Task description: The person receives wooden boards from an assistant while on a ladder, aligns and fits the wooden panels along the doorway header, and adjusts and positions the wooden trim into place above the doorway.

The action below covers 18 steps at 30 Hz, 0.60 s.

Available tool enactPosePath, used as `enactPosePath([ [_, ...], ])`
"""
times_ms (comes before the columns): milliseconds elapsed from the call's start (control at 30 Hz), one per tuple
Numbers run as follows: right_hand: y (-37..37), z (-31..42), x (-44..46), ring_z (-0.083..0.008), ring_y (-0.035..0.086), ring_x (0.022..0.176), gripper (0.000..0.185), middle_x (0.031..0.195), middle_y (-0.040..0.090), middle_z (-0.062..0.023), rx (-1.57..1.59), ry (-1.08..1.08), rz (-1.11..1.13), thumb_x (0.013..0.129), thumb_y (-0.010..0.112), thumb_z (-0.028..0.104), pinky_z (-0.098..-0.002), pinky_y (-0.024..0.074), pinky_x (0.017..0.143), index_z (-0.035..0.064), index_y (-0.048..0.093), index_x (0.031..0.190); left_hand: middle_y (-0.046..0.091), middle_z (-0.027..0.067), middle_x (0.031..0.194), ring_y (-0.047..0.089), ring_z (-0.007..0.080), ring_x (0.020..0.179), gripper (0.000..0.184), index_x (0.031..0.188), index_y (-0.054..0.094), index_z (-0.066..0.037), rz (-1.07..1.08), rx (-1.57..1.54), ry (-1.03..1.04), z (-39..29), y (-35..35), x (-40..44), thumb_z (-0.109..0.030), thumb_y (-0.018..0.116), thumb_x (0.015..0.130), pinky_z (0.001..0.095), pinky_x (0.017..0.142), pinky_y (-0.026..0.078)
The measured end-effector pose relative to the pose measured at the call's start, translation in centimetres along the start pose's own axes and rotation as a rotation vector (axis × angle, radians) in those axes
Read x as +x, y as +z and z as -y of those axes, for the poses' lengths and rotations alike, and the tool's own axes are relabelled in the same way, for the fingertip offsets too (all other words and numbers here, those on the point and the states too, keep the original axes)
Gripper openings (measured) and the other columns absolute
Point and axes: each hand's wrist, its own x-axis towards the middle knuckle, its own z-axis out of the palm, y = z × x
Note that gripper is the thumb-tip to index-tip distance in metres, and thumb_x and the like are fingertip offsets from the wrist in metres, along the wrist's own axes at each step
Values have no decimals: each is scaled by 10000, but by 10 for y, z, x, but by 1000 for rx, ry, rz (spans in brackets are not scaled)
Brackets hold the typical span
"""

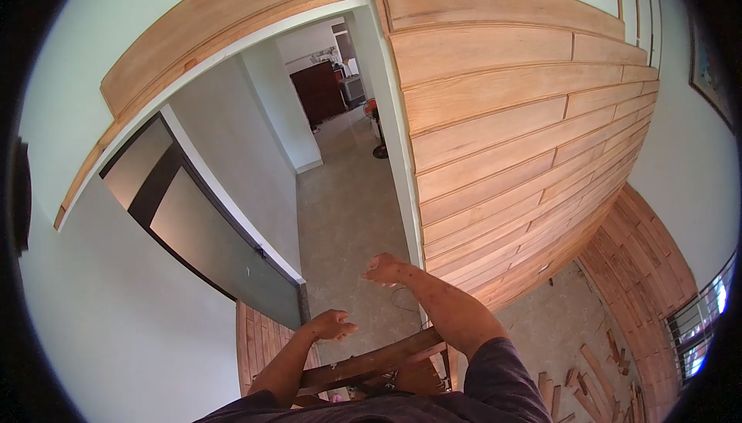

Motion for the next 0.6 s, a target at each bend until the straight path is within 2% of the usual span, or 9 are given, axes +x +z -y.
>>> enactPosePath([
  [67, -2, -2, 2, -177, 650, 808, 623, 954, 680, -84, 3, 13, -15, 815, 738, 381, -324, 541, 680, 32, 565, 1301, 687, 165, 951, 642, 172, 707, 858, 1388, 413, 114, 12, -1, -1, -3, -1, 0, -438, 756, 827, 313, 651, 529],
  [167, -3, 0, 4, -176, 646, 803, 622, 952, 680, -87, 9, 6, -15, 817, 739, 375, -327, 543, 678, 28, 564, 1303, 680, 149, 918, 633, 169, 688, 768, 1306, 493, 110, -13, -11, 14, -4, 0, -1, -438, 750, 832, 315, 635, 522],
  [233, -2, 3, 2, -179, 646, 801, 631, 955, 681, -89, -15, -5, -23, 818, 738, 378, -326, 546, 677, 26, 560, 1310, 664, 130, 867, 620, 161, 664, 670, 1182, 554, 102, 59, 70, 15, -7, 1, 0, -440, 745, 836, 316, 609, 508],
  [267, -1, 5, 0, -179, 646, 801, 631, 955, 681, -89, -13, -6, -20, 818, 738, 378, -326, 546, 677, 26, 560, 1310, 664, 130, 867, 620, 161, 664, 670, 1182, 554, 102, 59, 71, 11, -6, 2, -1, -440, 745, 836, 316, 609, 508],
  [333, -1, 8, -3, -183, 650, 803, 635, 960, 682, -95, -59, -24, -6, 821, 738, 374, -320, 546, 675, 24, 555, 1319, 618, 57, 736, 580, 131, 624, 415, 825, 577, -14, -8, 84, 61, -8, 3, -4, -396, 731, 865, 286, 569, 478],
  [467, -1, 6, 0, -186, 655, 796, 634, 962, 683, -100, -60, -13, 5, 824, 733, 378, -318, 546, 673, 21, 557, 1318, 613, 55, 729, 580, 131, 624, 418, 807, 569, -19, -33, 29, 42, -9, 2, -8, -400, 732, 865, 287, 574, 478],
  [567, -2, 2, 3, -188, 657, 782, 637, 972, 684, -105, -57, -51, -29, 823, 730, 386, -323, 546, 671, 21, 560, 1316, 639, 74, 786, 591, 133, 652, 435, 893, 591, 11, -39, 65, 27, -6, 1, -5, -397, 738, 861, 287, 598, 491],
  [600, -2, 1, 5, -190, 658, 781, 639, 987, 684, -110, -61, -57, -34, 821, 730, 389, -327, 548, 674, 21, 561, 1316, 649, 86, 819, 597, 136, 671, 469, 968, 590, 38, -36, 49, 28, -4, 1, -4, -393, 740, 861, 288, 613, 498],
])
